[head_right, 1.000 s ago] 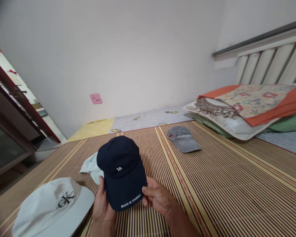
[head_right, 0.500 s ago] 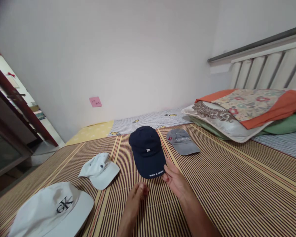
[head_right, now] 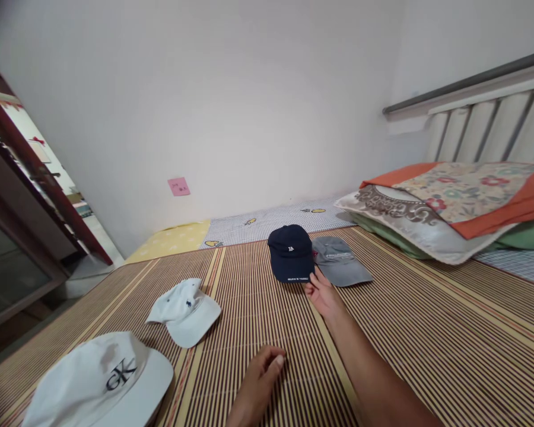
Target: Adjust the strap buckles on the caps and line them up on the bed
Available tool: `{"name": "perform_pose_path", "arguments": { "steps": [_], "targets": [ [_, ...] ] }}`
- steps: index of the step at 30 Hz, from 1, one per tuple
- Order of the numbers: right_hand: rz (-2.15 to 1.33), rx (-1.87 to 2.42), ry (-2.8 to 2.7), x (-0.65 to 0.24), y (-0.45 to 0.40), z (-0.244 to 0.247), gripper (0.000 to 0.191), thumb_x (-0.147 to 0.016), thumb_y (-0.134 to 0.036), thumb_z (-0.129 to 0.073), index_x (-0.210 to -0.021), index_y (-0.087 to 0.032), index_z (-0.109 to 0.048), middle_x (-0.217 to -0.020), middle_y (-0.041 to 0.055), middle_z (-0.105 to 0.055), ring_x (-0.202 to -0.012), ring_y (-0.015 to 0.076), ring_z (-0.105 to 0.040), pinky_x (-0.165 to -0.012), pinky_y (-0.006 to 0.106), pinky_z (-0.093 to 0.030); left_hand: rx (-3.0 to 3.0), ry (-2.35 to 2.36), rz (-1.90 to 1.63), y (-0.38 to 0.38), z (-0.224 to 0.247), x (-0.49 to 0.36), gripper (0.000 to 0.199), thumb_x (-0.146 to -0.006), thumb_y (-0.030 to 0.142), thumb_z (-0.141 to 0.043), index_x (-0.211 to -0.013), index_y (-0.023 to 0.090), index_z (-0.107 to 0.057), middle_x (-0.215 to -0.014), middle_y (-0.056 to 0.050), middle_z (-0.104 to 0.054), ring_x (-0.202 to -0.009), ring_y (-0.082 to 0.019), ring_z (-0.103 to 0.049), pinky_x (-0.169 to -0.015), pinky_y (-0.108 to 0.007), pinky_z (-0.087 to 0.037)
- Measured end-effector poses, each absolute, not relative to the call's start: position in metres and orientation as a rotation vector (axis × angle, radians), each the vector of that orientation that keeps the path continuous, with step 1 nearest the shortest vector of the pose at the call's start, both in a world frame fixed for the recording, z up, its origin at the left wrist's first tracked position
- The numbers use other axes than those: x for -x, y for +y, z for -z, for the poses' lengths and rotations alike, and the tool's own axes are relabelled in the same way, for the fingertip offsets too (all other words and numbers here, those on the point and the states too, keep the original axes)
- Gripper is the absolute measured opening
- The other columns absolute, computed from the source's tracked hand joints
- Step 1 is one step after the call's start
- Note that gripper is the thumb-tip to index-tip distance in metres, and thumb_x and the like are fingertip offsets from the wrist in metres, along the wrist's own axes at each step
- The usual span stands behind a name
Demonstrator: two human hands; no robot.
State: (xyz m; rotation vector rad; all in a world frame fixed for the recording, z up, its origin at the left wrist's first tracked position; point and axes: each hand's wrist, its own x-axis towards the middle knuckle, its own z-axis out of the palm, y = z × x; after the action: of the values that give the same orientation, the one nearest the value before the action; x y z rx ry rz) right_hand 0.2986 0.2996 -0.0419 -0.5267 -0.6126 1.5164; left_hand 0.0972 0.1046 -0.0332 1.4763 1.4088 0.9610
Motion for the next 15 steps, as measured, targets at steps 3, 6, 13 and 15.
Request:
{"name": "perform_pose_path", "arguments": {
  "steps": [3, 6, 13, 15],
  "targets": [
    [-1.525, 0.548, -0.589, -0.295, 0.318, 0.046, 0.043, -0.070, -0.017, -0.091, -0.106, -0.028, -0.070, -0.079, -0.0068, -0.063, -0.056, 0.0064, -0.052, -0.047, 0.016, -0.045, -1.476, 1.424, -0.967, 0.105, 0.038, -0.098, 0.027, -0.092, 0.041, -0.051, -0.098, 0.020, -0.068, -0.105, -0.012, -0.068, -0.104, -0.029, -0.063, -0.093, -0.040, -0.043],
    [-1.543, 0.615, -0.560, -0.292, 0.330, 0.054, 0.031, -0.084, -0.020, -0.083, -0.112, -0.024, -0.068, -0.086, -0.0040, -0.066, -0.059, 0.0077, -0.056, -0.051, 0.019, -0.050, -1.487, 1.433, -0.959, 0.106, 0.040, -0.098, 0.027, -0.092, 0.041, -0.052, -0.098, 0.020, -0.068, -0.105, -0.012, -0.068, -0.104, -0.030, -0.062, -0.094, -0.041, -0.043],
    [-1.538, 0.825, -0.451, -0.294, 0.338, 0.073, 0.035, -0.100, -0.037, -0.066, -0.131, -0.020, -0.063, -0.131, 0.0099, -0.066, -0.108, 0.0247, -0.068, -0.090, 0.045, -0.061, -1.493, 1.461, -0.907, 0.104, 0.032, -0.099, 0.030, -0.093, 0.042, -0.050, -0.101, 0.018, -0.067, -0.108, -0.013, -0.066, -0.106, -0.028, -0.062, -0.095, -0.039, -0.044],
    [-1.527, 0.874, -0.420, -0.295, 0.336, 0.077, 0.037, -0.100, -0.037, -0.067, -0.132, -0.019, -0.062, -0.132, 0.0102, -0.065, -0.109, 0.0254, -0.068, -0.091, 0.047, -0.060, -1.481, 1.480, -0.869, 0.104, 0.028, -0.099, 0.030, -0.093, 0.041, -0.049, -0.101, 0.019, -0.067, -0.109, -0.012, -0.066, -0.107, -0.027, -0.063, -0.095, -0.037, -0.044]
  ]
}}
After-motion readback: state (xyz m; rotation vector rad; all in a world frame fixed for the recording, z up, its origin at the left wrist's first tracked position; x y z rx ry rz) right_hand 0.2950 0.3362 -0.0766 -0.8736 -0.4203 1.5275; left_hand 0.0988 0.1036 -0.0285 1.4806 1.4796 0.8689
